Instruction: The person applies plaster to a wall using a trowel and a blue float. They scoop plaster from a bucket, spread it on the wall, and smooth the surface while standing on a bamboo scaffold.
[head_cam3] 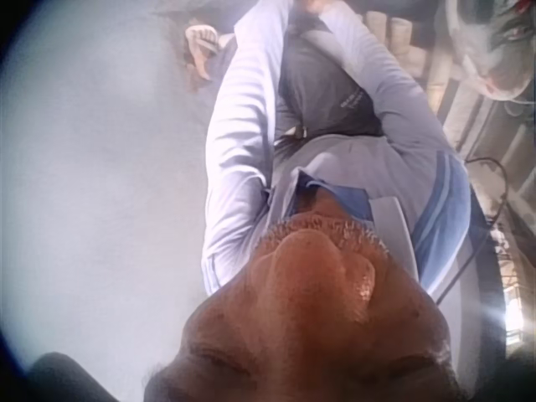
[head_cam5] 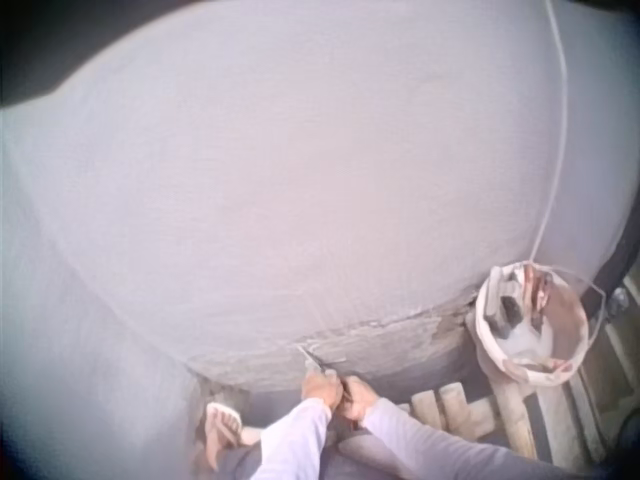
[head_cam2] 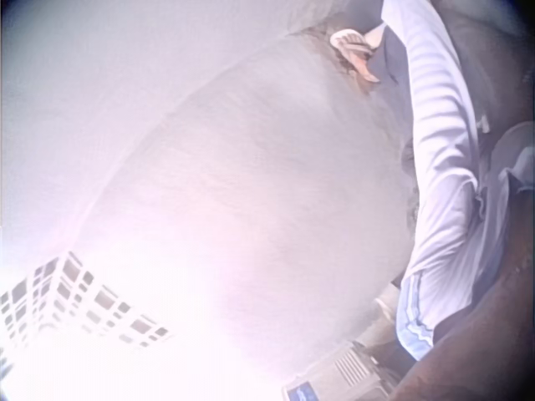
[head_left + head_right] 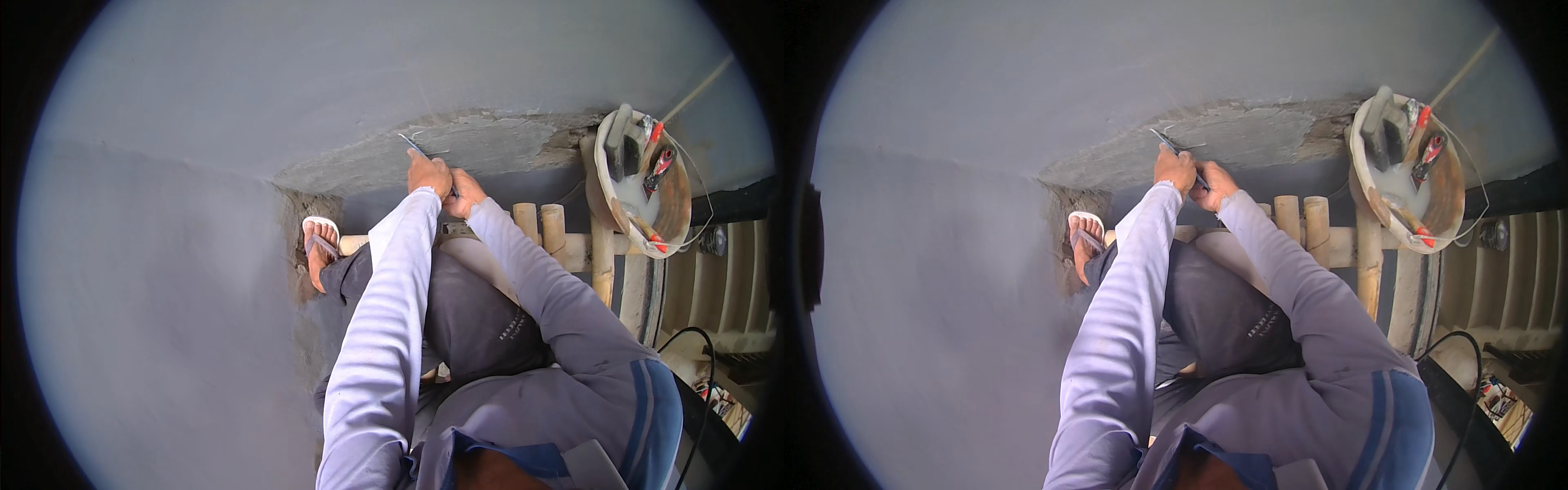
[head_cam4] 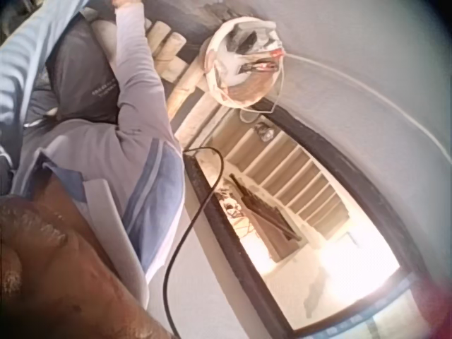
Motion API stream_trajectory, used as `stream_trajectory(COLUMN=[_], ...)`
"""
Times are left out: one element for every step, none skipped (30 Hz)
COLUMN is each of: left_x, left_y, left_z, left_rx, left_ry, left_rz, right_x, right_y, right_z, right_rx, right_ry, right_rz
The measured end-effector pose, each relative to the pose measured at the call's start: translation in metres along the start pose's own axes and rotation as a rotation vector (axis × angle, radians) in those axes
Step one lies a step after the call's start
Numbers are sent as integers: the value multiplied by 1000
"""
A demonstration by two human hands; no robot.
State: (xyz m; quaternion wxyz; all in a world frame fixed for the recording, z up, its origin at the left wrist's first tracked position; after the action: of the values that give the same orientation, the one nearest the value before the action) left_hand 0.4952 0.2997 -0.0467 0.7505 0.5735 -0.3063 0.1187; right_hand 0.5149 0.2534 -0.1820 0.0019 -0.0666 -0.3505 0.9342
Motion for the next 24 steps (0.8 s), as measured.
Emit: stream_trajectory(left_x=[1, 1, 1, 2, -1, -4, -7, -7, -5, -3, -1, 5, 10, 15, 18, 20, 20, 30, 31, 36, 37, 39, 42, 51], left_y=[0, 0, -1, -4, -12, -14, -17, -21, -22, -24, -25, -25, -26, -26, -26, -27, -29, -32, -35, -40, -42, -45, -48, -52], left_z=[0, 1, 1, 1, -1, -2, -3, -4, -1, 1, 4, 7, 10, 13, 15, 16, 17, 19, 20, 21, 22, 23, 27, 32], left_rx=[11, 41, 69, 97, 86, 81, 76, 74, 69, 63, 55, 47, 38, 38, 39, 39, 34, 26, 21, 14, 13, 12, -9, -33], left_ry=[5, -4, -17, -28, -15, 3, 19, 19, 21, 22, 14, 0, -14, -25, -35, -44, -22, -15, 6, -2, -1, -2, -7, -20], left_rz=[0, 8, 21, 34, 48, 56, 65, 72, 76, 80, 59, 41, 24, 15, 6, -3, 28, 70, 100, 106, 109, 112, 121, 142], right_x=[-1, -1, -3, -6, -8, -8, -6, -9, -12, -14, -13, -16, -19, -23, -26, -28, -33, -49, -55, -59, -60, -59, -61, -72], right_y=[0, 0, 2, 5, 8, 9, 8, 13, 16, 20, 23, 23, 24, 30, 28, 29, 34, 41, 42, 52, 54, 57, 59, 64], right_z=[0, 0, -1, -3, -5, -5, -5, -7, -5, -4, -8, -8, -8, -8, 5, 12, 5, -4, -4, -6, 1, 6, 7, 13], right_rx=[20, 6, -5, -18, -38, -63, -88, -42, 8, 58, 39, 18, -2, 7, 16, 26, -8, -44, -77, -20, 36, 91, 58, 26], right_ry=[5, 13, 27, 41, 34, 21, 7, 22, 37, 52, 51, 54, 59, 62, 63, 65, 100, 152, 185, 165, 136, 109, 105, 115], right_rz=[-9, -11, -11, -10, 3, 16, 29, 10, -12, -33, -38, -42, -48, -55, -62, -70, -18, 34, 85, 24, -34, -91, -90, -86])
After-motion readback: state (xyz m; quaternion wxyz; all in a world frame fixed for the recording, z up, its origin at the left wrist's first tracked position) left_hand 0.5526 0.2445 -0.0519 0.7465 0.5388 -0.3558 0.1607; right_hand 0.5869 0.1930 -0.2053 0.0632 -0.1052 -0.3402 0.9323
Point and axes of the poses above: each hand's wrist, its own z-axis away from the middle knuckle, its own y-axis out of the back of the hand, x = y × z, the point moved 9 cm from there along -z, towards the middle knuckle, and after that the axes turned 13 degrees about x, right-handed, at the moved point
